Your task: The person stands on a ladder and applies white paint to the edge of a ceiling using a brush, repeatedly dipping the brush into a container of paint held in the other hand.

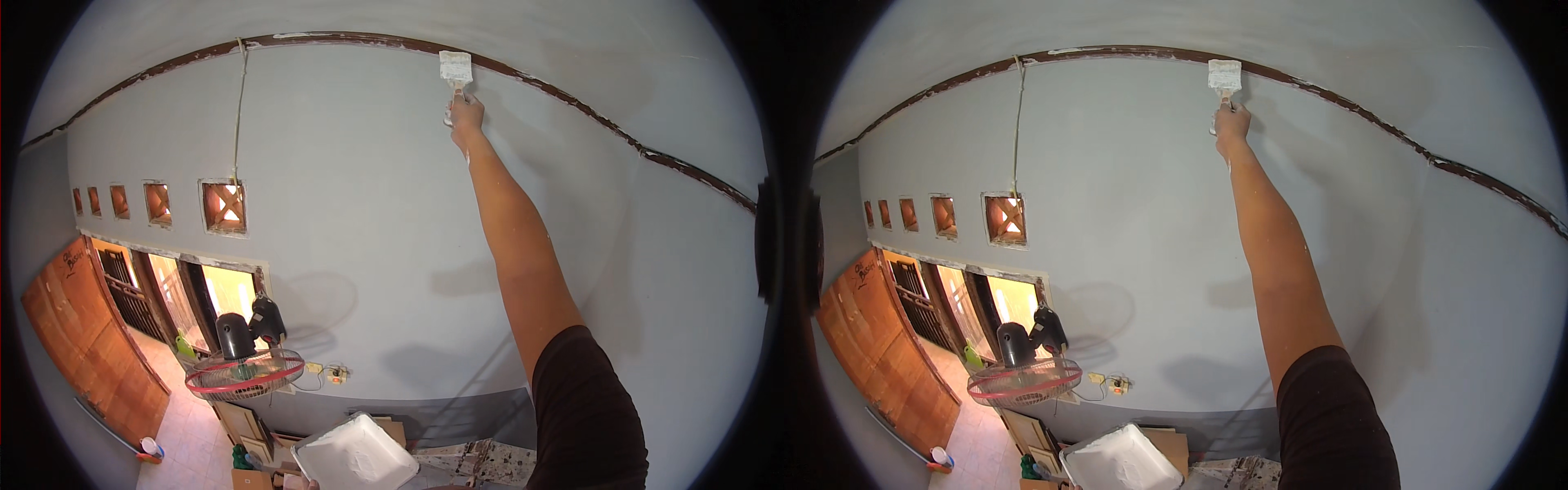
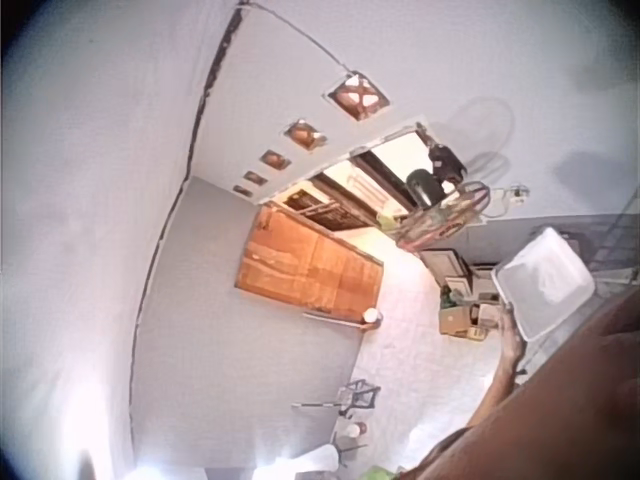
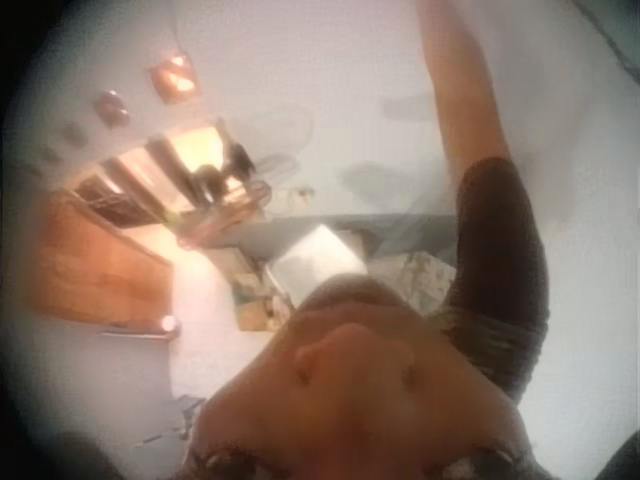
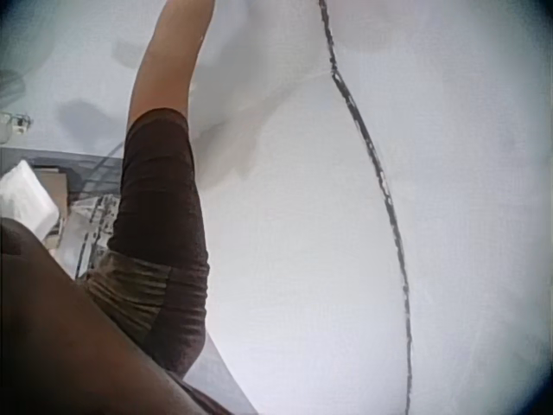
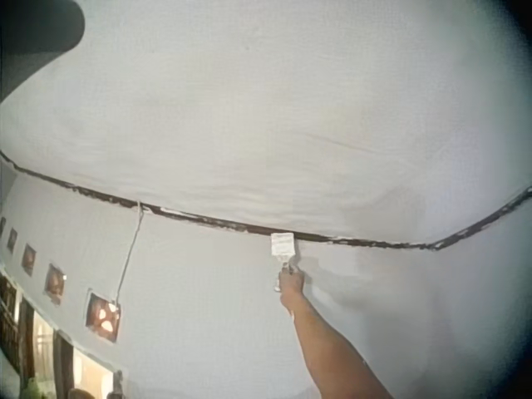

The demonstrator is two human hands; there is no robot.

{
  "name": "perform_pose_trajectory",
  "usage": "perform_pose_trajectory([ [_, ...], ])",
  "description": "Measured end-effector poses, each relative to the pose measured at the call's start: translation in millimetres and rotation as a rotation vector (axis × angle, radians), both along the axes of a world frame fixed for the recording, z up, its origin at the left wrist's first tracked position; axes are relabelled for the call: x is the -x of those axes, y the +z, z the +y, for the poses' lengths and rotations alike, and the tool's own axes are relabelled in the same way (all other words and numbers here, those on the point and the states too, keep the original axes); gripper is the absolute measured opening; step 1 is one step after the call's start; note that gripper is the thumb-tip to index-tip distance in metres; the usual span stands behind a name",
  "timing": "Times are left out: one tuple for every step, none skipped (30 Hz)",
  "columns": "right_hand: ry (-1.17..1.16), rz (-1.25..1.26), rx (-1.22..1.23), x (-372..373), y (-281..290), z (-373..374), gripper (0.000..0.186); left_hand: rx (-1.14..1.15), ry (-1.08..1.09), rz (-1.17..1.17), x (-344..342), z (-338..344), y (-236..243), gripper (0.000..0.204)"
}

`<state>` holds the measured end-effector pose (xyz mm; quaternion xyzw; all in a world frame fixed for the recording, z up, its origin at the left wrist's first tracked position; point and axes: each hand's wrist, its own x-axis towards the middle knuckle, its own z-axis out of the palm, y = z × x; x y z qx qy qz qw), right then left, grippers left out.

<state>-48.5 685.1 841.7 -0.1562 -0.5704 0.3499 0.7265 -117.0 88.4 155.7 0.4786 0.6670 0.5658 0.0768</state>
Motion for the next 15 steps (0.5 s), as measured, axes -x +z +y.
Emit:
perform_pose_trajectory([
  [0.017,-0.021,0.031,-0.5,4.3,0.3,0.021,0.010,-0.002,0.005,0.3,-1.0,-0.5,0.054],
  [0.013,-0.022,0.035,0.4,8.7,-2.0,0.021,0.016,-0.004,0.007,1.4,-0.6,-0.3,0.054],
  [-0.033,0.000,0.054,1.8,14.4,-4.4,0.020,0.024,-0.004,0.011,2.0,-0.2,-0.4,0.054],
  [-0.083,0.021,0.075,1.2,19.2,-6.3,0.020,0.033,-0.006,0.012,2.6,0.3,-0.6,0.054],
  [-0.088,0.020,0.080,-1.4,26.1,-8.2,0.020,0.037,-0.006,0.016,3.9,0.8,-0.3,0.054],
  [-0.061,0.026,0.104,-5.0,33.7,-10.3,0.022,0.044,-0.008,0.018,4.3,0.6,-0.6,0.054],
  [-0.034,0.033,0.124,-9.0,42.9,-12.7,0.025,0.046,-0.016,0.019,4.9,1.9,-0.4,0.053],
  [-0.040,0.036,0.124,-11.3,51.3,-14.9,0.025,0.049,-0.019,0.022,5.6,3.7,0.1,0.053],
  [-0.066,0.052,0.140,-13.3,58.8,-17.2,0.024,0.051,-0.020,0.027,5.7,4.3,0.2,0.053],
  [-0.089,0.066,0.161,-12.7,61.4,-20.3,0.023,0.053,-0.019,0.029,5.8,3.0,0.9,0.053],
  [-0.090,0.068,0.166,-13.7,63.7,-23.6,0.023,0.060,-0.017,0.031,5.4,3.2,1.1,0.053],
  [-0.043,0.096,0.117,-14.8,65.8,-26.9,0.023,0.067,-0.015,0.037,6.1,3.3,2.2,0.053],
  [-0.004,0.115,0.063,-12.4,66.8,-29.4,0.023,0.067,-0.020,0.029,6.8,5.4,1.4,0.053],
  [-0.011,0.107,0.064,-7.2,61.1,-30.3,0.023,0.070,-0.024,0.023,7.2,5.4,0.5,0.053],
  [0.039,0.160,-0.008,-0.3,50.1,-30.4,0.022,0.076,-0.029,0.015,7.5,5.1,-0.4,0.053],
])
